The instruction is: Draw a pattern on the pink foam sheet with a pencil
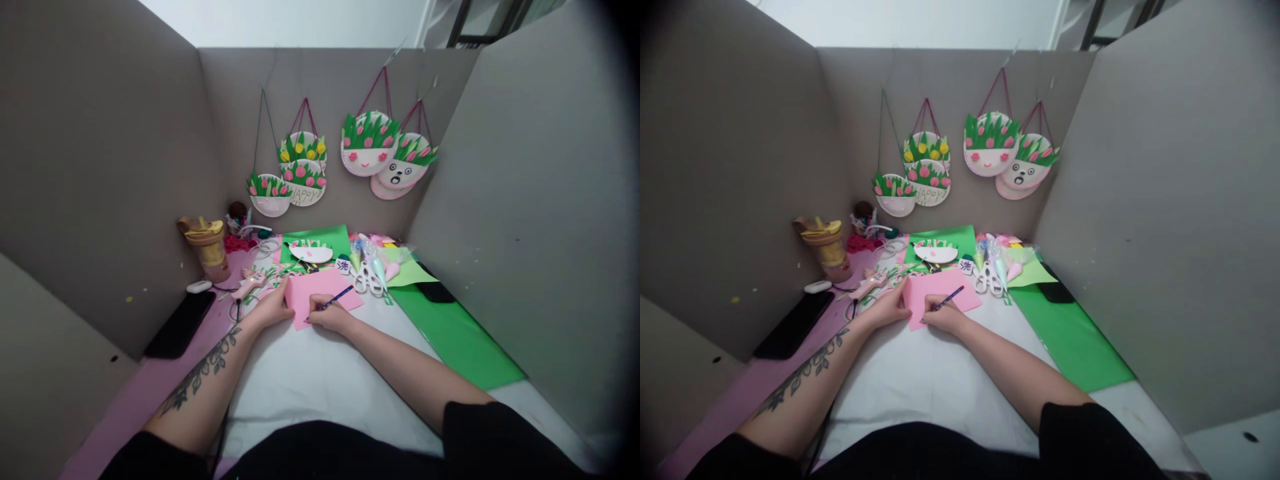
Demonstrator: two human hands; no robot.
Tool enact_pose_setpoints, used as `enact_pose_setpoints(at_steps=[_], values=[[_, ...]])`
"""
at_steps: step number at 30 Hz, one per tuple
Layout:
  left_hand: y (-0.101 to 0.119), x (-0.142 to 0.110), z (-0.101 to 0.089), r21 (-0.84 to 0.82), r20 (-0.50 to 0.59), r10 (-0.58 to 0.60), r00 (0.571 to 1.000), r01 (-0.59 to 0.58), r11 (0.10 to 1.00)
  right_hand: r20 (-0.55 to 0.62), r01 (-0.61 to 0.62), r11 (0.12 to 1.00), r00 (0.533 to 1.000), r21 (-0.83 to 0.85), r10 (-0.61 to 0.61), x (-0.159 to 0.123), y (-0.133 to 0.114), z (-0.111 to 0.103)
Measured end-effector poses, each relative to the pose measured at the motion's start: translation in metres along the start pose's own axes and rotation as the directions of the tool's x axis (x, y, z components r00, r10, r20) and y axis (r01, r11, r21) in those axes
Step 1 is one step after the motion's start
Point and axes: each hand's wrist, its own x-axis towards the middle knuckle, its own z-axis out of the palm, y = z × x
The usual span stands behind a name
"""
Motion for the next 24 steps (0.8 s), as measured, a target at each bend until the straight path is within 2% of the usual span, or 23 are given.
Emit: enact_pose_setpoints(at_steps=[6, 12, 18, 24], values=[[0.0008, -0.0008, -0.0008, 0.004, 0.005, 0.002, 1.0, -0.002, 1.0, 0.002, 0.005, 1.0, 1.0, 0.029, -0.005, 0.0003, 0.0005, 0.0005], [0.0012, -0.0011, -0.0009, 0.003, 0.008, -0.001, 1.0, 0.001, 1.0, 0.064, -0.021, 0.996, 0.998, 0.081, 0.016, 0.0004, 0.0004, 0.0013], [0.0023, -0.0015, -0.0016, -0.006, 0.008, -0.01, 1.0, 0.01, 1.0, 0.046, -0.006, 0.997, 0.999, 0.082, 0.002, -0.0004, -0.0019, 0.0016], [0.0031, -0.0009, -0.0017, 0.019, 0.016, -0.023, 1.0, 0.023, 1.0, 0.103, -0.01, 0.993, 0.995, 0.117, -0.002, -0.003, -0.0056, 0.0025]])
